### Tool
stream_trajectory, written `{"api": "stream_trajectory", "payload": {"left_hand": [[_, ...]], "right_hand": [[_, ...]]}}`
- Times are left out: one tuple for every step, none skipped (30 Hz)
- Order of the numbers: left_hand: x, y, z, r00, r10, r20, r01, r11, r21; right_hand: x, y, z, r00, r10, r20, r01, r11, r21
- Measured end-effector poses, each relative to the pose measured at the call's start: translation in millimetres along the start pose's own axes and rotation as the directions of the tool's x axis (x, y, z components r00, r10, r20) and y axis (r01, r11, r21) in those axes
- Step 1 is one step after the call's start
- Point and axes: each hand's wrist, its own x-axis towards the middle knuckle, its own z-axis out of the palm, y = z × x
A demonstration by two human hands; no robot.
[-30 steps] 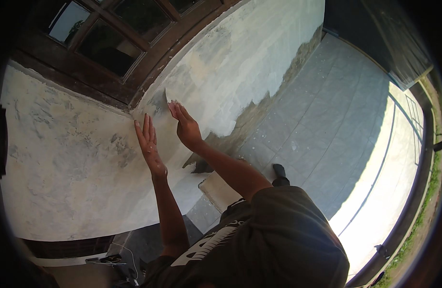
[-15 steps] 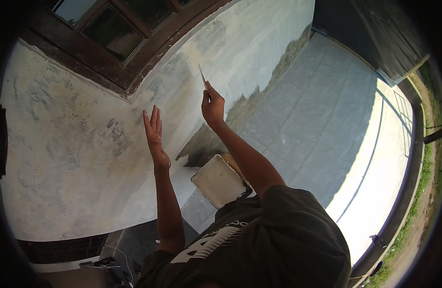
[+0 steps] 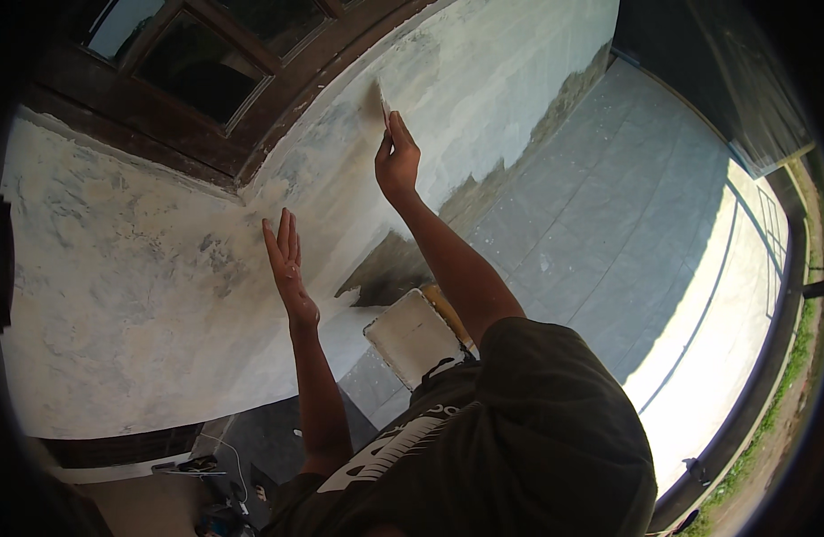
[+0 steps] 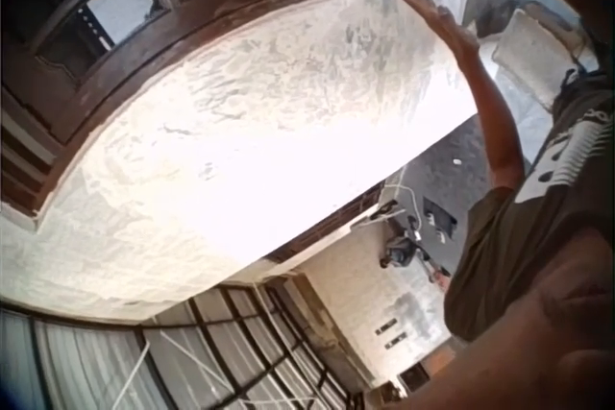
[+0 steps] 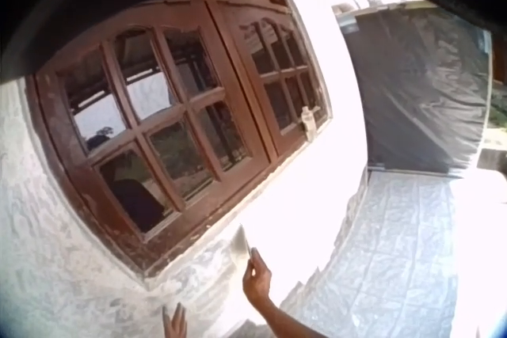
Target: Applying and smoothing wall putty on a wall using a putty knife spatula.
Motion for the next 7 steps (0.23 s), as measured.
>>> {"api": "stream_trajectory", "payload": {"left_hand": [[1, -1, 1, 1.0, -0.011, -0.001, 0.011, 1.0, 0.002], [0, -2, 1, 1.0, -0.023, -0.002, 0.023, 1.0, 0.005], [-1, -3, 1, 1.0, -0.025, -0.002, 0.026, 1.0, 0.009], [-1, -4, 2, 0.999, -0.037, -0.007, 0.037, 0.999, 0.016], [-1, -5, 2, 0.999, -0.049, -0.013, 0.049, 0.998, 0.025], [-1, -6, 2, 0.998, -0.063, -0.019, 0.063, 0.998, 0.014], [-3, -7, 1, 0.997, -0.079, -0.023, 0.08, 0.997, 0.002]], "right_hand": [[-1, 1, 2, 1.0, 0.003, 0.0, -0.003, 1.0, 0.002], [-3, 1, 6, 1.0, 0.001, -0.017, -0.001, 1.0, -0.028], [-6, 1, 11, 0.999, -0.001, -0.033, -0.001, 0.998, -0.057], [-7, 4, 17, 1.0, 0.014, -0.016, -0.015, 0.999, -0.04], [-9, 3, 26, 1.0, 0.03, 0.002, -0.03, 0.999, -0.021], [-14, 1, 36, 0.999, 0.02, 0.034, -0.02, 1.0, 0.007], [-19, 1, 49, 1.0, 0.002, 0.029, 0.0, 0.999, -0.055]]}}
